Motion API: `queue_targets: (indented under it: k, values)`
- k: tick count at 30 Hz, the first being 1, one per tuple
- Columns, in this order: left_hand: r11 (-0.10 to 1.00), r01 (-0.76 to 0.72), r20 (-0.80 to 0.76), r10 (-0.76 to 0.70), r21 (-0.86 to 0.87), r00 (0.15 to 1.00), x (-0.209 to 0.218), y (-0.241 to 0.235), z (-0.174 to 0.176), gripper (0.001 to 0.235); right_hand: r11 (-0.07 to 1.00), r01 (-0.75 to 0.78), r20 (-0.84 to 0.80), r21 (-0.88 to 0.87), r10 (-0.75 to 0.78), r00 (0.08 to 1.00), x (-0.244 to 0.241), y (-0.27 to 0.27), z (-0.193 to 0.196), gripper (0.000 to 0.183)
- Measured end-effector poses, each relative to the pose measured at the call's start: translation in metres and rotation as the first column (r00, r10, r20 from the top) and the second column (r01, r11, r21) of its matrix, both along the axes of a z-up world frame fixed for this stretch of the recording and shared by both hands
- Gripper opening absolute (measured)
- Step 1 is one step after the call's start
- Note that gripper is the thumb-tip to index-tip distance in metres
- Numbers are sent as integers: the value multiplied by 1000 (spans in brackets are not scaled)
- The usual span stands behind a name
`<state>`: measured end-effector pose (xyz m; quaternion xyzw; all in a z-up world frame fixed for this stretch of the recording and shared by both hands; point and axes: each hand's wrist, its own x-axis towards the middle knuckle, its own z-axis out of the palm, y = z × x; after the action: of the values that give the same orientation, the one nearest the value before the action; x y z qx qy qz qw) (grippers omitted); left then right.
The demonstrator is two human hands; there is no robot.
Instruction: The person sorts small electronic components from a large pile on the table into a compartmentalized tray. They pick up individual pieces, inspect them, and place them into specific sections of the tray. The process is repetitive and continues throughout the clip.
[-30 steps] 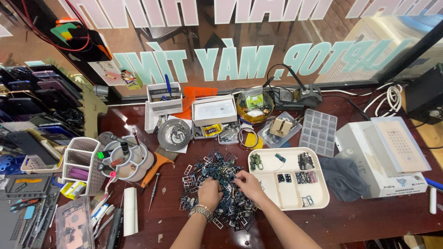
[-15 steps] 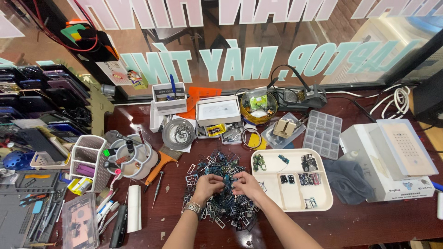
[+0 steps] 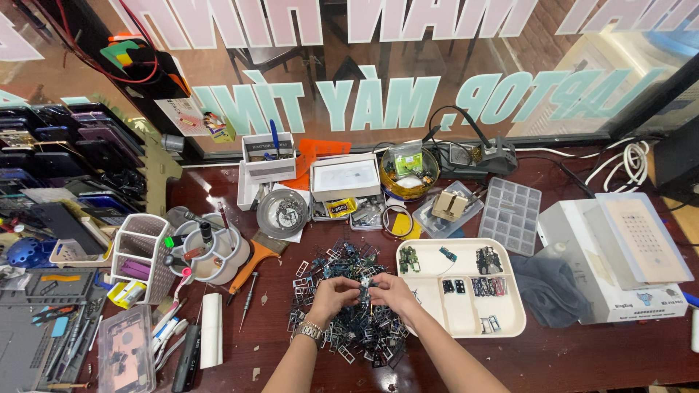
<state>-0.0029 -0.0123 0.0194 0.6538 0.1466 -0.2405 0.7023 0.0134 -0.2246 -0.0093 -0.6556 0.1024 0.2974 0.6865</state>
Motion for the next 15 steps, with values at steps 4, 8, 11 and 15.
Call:
queue_targets:
  k: [4, 8, 11, 15]
  values:
    - [992, 35, 65, -43, 120, 997, -3, 1, 12, 18, 987, 36, 15, -158, -34, 999, -1, 2, 17, 25]
    - [818, -18, 256, -159, 575, 953, -8, -2, 25, 19, 954, 95, 46, -284, -86, 995, -1, -1, 36, 27]
    - [873, 0, 225, -125, 488, 966, -2, -18, 27, 19, 970, 78, 70, -230, -64, 995, 0, -3, 42, 27]
    - [979, -45, 160, 12, 200, 987, 8, -42, 13, 16, 989, 96, 85, -112, -87, 993, 1, -11, 41, 25]
